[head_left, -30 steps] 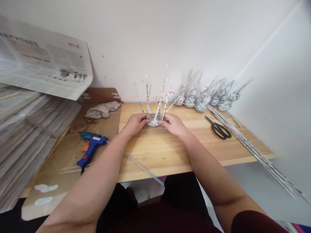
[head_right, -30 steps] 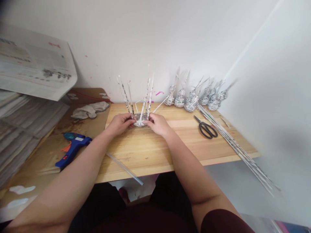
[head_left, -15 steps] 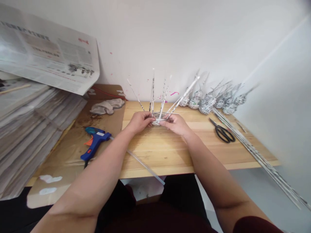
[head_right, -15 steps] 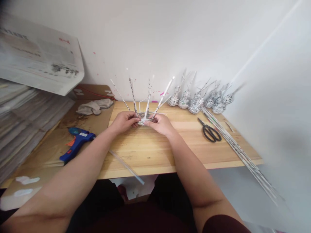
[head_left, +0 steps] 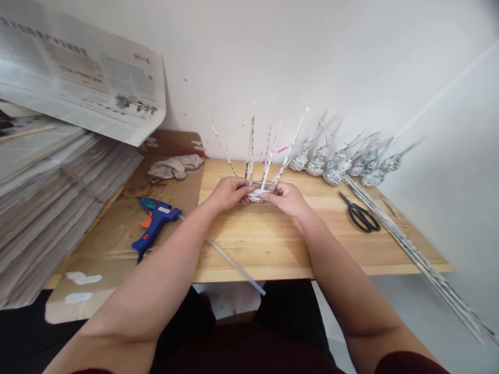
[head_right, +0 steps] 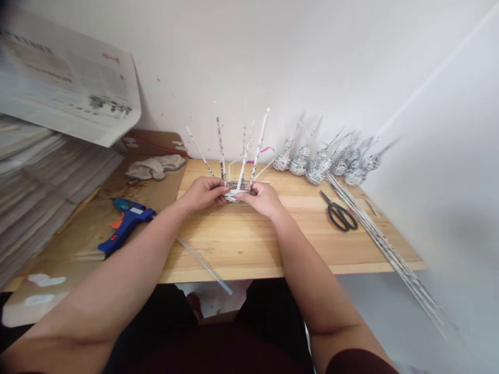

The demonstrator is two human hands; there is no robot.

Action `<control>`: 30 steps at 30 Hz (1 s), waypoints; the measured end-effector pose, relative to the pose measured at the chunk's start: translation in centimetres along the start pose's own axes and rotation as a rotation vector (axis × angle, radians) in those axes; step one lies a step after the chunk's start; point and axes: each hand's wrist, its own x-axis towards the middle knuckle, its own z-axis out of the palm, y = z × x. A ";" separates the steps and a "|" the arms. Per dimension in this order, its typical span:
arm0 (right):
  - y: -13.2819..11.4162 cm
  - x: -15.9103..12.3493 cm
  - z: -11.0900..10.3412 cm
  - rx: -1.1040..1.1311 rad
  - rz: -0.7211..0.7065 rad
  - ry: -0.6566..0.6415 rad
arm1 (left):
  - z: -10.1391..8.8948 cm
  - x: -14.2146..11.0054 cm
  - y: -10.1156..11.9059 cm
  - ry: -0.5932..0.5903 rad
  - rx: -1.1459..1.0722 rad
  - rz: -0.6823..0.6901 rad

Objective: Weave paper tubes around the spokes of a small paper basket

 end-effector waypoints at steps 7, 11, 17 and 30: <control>0.1 0.1 -0.3 0.020 -0.016 -0.013 | -0.2 -0.1 0.1 -0.033 0.000 0.004; -0.1 0.0 -0.3 0.060 0.007 -0.013 | -0.2 0.0 -0.2 -0.048 -0.042 0.012; -0.2 -0.1 -0.2 0.081 0.001 -0.018 | -0.1 0.1 -0.5 -0.035 -0.049 -0.005; -2.6 -0.7 0.2 0.247 -0.167 0.474 | -0.4 0.8 0.2 0.277 -0.350 0.120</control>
